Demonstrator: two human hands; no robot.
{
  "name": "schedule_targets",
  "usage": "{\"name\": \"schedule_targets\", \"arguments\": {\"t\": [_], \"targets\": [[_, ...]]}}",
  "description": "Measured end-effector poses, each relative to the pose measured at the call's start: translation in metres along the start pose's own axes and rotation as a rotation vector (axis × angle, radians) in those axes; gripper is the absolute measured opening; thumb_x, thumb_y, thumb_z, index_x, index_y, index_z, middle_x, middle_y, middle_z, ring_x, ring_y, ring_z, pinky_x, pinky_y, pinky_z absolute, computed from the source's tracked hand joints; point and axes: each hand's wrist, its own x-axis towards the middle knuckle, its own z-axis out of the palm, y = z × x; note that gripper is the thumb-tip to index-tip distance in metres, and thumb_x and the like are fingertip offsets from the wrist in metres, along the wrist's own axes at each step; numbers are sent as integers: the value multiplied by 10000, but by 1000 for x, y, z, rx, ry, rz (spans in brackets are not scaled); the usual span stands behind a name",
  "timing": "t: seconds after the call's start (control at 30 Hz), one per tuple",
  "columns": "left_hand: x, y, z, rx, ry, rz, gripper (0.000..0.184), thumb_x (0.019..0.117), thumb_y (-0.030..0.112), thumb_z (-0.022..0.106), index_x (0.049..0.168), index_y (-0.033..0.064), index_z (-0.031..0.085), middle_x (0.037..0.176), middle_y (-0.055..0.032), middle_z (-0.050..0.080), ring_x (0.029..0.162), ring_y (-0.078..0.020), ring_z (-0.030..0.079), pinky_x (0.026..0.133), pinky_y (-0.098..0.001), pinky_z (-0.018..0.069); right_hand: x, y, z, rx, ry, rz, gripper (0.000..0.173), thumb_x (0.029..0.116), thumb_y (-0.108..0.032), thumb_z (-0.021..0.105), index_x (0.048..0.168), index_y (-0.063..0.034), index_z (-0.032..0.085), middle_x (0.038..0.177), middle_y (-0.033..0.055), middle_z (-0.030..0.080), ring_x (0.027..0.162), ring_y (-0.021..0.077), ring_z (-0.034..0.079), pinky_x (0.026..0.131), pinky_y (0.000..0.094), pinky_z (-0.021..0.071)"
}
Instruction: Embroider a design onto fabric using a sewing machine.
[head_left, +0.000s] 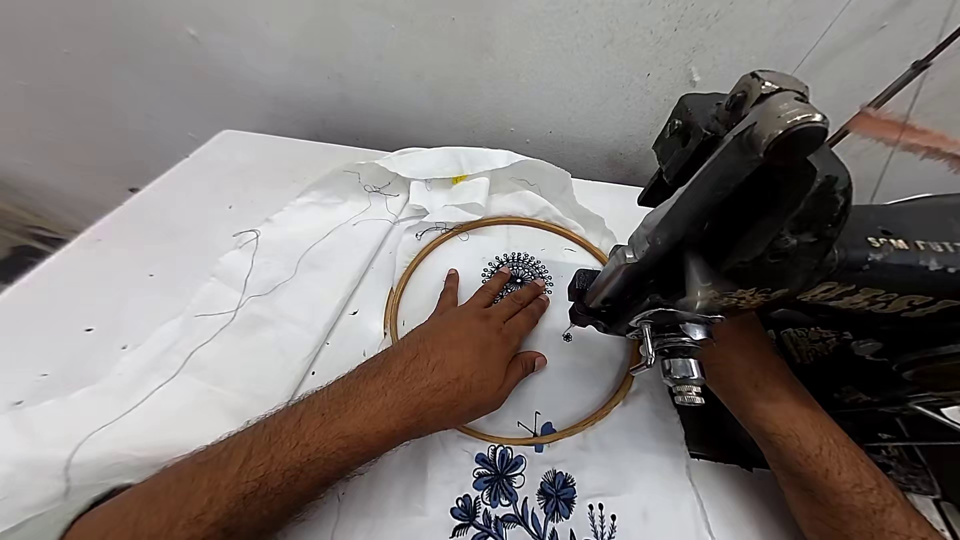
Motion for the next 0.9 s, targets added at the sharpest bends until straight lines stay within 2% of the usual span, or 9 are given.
{"name": "schedule_targets", "arguments": {"t": [0.17, 0.37, 0.57, 0.67, 0.77, 0.9], "targets": [[0, -2, 0, 12, 3, -3, 626, 1080, 509, 327, 1596, 162, 395, 1677, 14, 319, 1566, -292, 240, 1145, -781, 176, -1, 9, 7, 21, 35, -53, 150, 890, -103, 682, 998, 1, 673, 911, 156, 665, 871, 216, 652, 759, 412, 512], [1, 0, 2, 6, 17, 8, 627, 1080, 509, 328, 1589, 151, 406, 1674, -1, 327, 1564, -303, 243, 1141, -786, 173, 1, 9, 6, -19, 51, -103, 152, 903, -94, 672, 988, 32, 674, 919, 196, 672, 887, 273, 661, 761, 461, 511], [-1, 0, 0, 8, -4, -1, 627, 1080, 500, 335, 1594, 146, 397, 1675, 3, 324, 1566, -298, 239, 1143, -782, 174, 0, 7, 5, -26, 9, -37, 117, 884, -46, 691, 965, 37, 673, 900, 196, 669, 869, 282, 658, 753, 477, 505], [-1, 1, -1, 10, -10, 0, 621, 1081, 493, 337, 1597, 153, 392, 1677, 10, 320, 1569, -290, 231, 1146, -779, 175, 0, 5, 3, -24, -7, -13, 117, 887, -57, 705, 964, 23, 670, 886, 181, 661, 853, 265, 649, 739, 462, 500], [-2, 0, -2, 12, -15, 0, 619, 1081, 492, 345, 1597, 152, 392, 1677, 5, 320, 1568, -296, 231, 1138, -786, 179, -3, 1, 3, -67, 10, -39, 121, 876, -21, 699, 968, 49, 665, 897, 213, 663, 859, 300, 658, 737, 478, 502], [-1, -1, -1, 9, -7, -2, 621, 1079, 494, 346, 1597, 155, 393, 1679, 12, 316, 1568, -294, 234, 1139, -785, 180, -2, 2, 5, -51, 34, -66, 144, 868, -26, 687, 993, 44, 668, 921, 202, 668, 883, 261, 660, 765, 440, 510]]}}
